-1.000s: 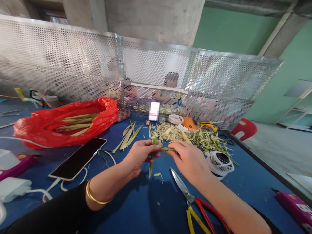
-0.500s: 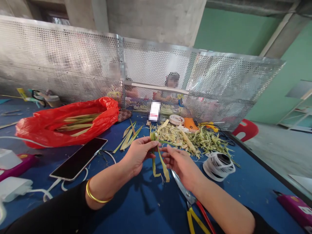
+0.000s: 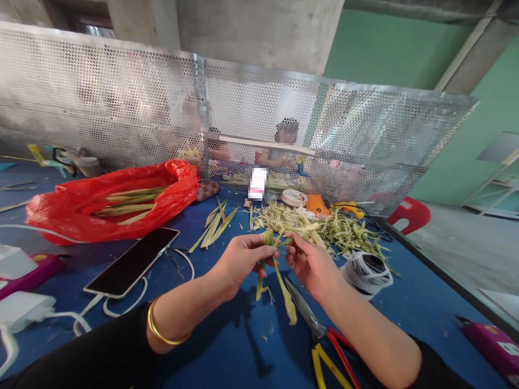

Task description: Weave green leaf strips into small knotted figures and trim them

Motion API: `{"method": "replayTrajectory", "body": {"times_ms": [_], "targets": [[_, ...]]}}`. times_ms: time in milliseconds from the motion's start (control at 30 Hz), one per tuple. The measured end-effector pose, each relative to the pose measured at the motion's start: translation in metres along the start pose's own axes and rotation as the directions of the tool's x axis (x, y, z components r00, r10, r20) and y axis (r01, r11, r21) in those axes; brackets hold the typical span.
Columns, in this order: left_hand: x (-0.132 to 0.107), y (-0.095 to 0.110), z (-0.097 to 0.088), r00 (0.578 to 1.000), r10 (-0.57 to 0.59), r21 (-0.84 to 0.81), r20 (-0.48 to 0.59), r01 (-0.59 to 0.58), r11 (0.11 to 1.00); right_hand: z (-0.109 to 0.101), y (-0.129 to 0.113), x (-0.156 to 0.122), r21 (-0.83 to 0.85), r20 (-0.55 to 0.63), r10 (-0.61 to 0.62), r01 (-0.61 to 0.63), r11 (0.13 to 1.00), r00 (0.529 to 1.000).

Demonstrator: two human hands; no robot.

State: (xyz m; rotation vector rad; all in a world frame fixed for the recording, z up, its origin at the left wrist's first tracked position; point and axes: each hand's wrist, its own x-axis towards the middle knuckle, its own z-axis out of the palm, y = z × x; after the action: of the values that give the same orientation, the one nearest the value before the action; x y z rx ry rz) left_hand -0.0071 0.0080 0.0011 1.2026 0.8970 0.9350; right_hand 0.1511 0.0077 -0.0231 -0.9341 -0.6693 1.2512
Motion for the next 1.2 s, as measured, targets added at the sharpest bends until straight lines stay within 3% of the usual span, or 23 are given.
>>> {"method": "replayTrajectory", "body": {"times_ms": [100, 200, 300, 367, 433, 567, 667, 833, 1200], "targets": [[0.002, 0.000, -0.001, 0.998, -0.007, -0.007, -0.065, 0.007, 1.000, 0.003, -0.002, -0.004, 0.084, -0.081, 0.035, -0.029, 0.996, 0.996], [0.004, -0.001, -0.002, 0.994, -0.038, -0.058, -0.106, 0.032, 0.998, 0.009, -0.007, -0.016, 0.103, -0.099, -0.043, 0.053, 0.993, 0.994], [0.005, -0.001, -0.002, 0.989, -0.029, -0.072, -0.147, 0.018, 0.997, 0.015, -0.014, -0.029, -0.046, 0.015, -0.249, 0.249, 0.967, 0.968], [0.005, -0.001, -0.001, 0.989, -0.020, -0.049, -0.147, 0.013, 0.999, 0.016, -0.019, -0.034, -0.195, 0.097, -0.401, 0.412, 0.890, 0.911], [0.005, -0.002, -0.001, 0.991, -0.022, -0.018, -0.134, 0.020, 1.000, 0.015, -0.025, -0.034, -0.345, 0.177, -0.471, 0.503, 0.793, 0.864], [0.004, -0.002, -0.002, 0.991, -0.018, 0.065, -0.131, 0.027, 0.998, 0.011, -0.040, -0.031, -0.659, 0.363, -0.300, 0.470, 0.587, 0.882], [0.004, -0.001, -0.003, 0.989, 0.006, 0.120, -0.146, 0.011, 0.993, 0.010, -0.048, -0.030, -0.771, 0.444, -0.167, 0.470, 0.431, 0.881], [0.004, 0.004, -0.002, 0.982, 0.000, 0.131, -0.190, 0.026, 0.991, 0.010, -0.049, -0.029, -0.778, 0.490, -0.041, 0.458, 0.429, 0.871], [0.000, -0.001, 0.000, 0.980, 0.065, 0.285, -0.189, -0.009, 0.958, 0.009, -0.041, -0.027, -0.805, 0.441, -0.050, 0.420, 0.420, 0.896]]}}
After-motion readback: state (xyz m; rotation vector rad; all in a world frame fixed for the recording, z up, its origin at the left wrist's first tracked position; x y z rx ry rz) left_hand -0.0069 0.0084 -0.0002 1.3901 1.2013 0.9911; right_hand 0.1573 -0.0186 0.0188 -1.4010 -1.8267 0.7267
